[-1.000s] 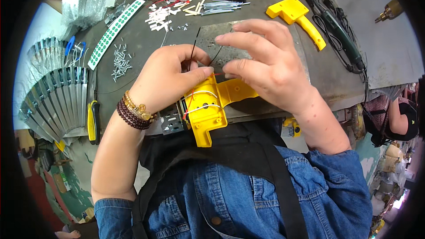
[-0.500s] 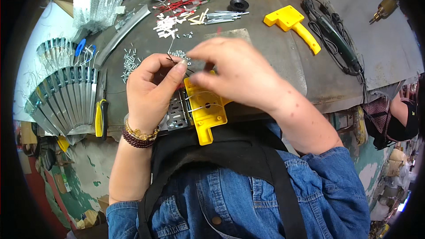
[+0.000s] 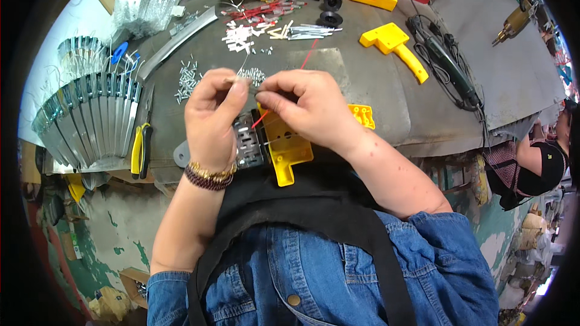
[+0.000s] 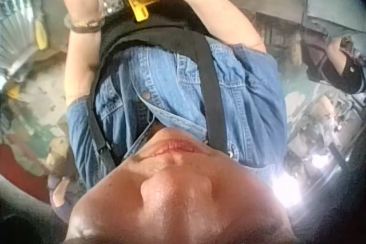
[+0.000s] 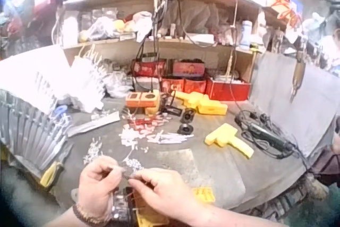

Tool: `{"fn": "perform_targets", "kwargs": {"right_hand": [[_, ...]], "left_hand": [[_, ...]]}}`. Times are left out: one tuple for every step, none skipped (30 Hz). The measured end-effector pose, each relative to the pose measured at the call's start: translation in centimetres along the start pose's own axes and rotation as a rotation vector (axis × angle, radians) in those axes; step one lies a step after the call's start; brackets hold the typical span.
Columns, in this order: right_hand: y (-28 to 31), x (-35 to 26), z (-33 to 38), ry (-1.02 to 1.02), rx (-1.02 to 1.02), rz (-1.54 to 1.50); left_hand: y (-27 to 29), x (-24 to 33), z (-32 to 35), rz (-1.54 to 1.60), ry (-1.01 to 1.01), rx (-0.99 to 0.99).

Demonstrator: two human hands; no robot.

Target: Assembling the internal wiring and housing components of a small handheld power tool.

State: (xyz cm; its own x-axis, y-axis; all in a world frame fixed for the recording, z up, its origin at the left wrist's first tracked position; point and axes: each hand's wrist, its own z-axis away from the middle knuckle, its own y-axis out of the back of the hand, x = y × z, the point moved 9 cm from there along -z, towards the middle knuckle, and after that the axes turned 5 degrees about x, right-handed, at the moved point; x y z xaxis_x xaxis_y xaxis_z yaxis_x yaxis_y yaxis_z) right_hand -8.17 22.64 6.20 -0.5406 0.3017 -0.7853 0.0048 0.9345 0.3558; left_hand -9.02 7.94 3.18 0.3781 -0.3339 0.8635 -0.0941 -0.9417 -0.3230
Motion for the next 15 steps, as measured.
{"fn": "perform_targets", "kwargs": {"right_hand": [[0.1,-0.9,-0.1,0.075,0.007,0.015],[0.0,-1.2,0.0,0.138,-0.017,0.037],[0.3,-0.9,-0.1,0.134,-0.020,0.033],[0.6,1.4,0.0,-0.075,-0.070,0.024],[0.5,4.0,0.7,-0.292,-0.125,0.003],[0.1,5.9,1.2,-0.467,-0.166,-0.186],[0.0,6.0,1.2,-0.473,-0.174,-0.197],[-0.4,5.9,1.3,-0.533,-0.207,-0.327],[-0.9,5.8,1.4,-0.593,-0.238,-0.457],[-0.8,5.7,1.4,-0.587,-0.260,-0.411],[-0.5,6.0,1.4,-0.599,-0.244,-0.406],[-0.6,5.6,1.3,-0.583,-0.233,-0.427],[-0.5,5.4,1.2,-0.572,-0.218,-0.441],[-0.4,5.6,1.3,-0.572,-0.223,-0.443],[-0.2,5.3,1.1,-0.499,-0.247,-0.378]], "left_hand": [[0.5,0.6,0.0,0.036,-0.018,0.017],[0.6,1.6,0.2,0.090,-0.060,-0.012],[1.3,3.0,-0.2,0.324,-0.016,0.001],[3.5,4.4,-0.8,0.488,0.049,0.059],[3.2,7.8,-1.4,0.500,-0.073,-0.104],[3.3,10.5,-0.9,0.454,-0.035,-0.282],[1.2,12.3,0.7,0.375,-0.076,-0.809],[1.4,11.3,1.8,0.272,-0.029,-0.853],[1.1,10.3,3.2,0.170,0.020,-0.896],[-0.3,8.4,3.0,-0.322,-0.029,-0.818],[-2.1,6.7,2.2,-0.804,-0.086,-0.717],[-4.2,5.7,2.2,-0.952,-0.222,-0.614],[-5.7,4.6,2.2,-1.087,-0.359,-0.509],[-6.5,3.1,2.2,-1.189,-0.305,-0.532],[-6.9,2.0,2.3,-1.288,-0.251,-0.555]]}}
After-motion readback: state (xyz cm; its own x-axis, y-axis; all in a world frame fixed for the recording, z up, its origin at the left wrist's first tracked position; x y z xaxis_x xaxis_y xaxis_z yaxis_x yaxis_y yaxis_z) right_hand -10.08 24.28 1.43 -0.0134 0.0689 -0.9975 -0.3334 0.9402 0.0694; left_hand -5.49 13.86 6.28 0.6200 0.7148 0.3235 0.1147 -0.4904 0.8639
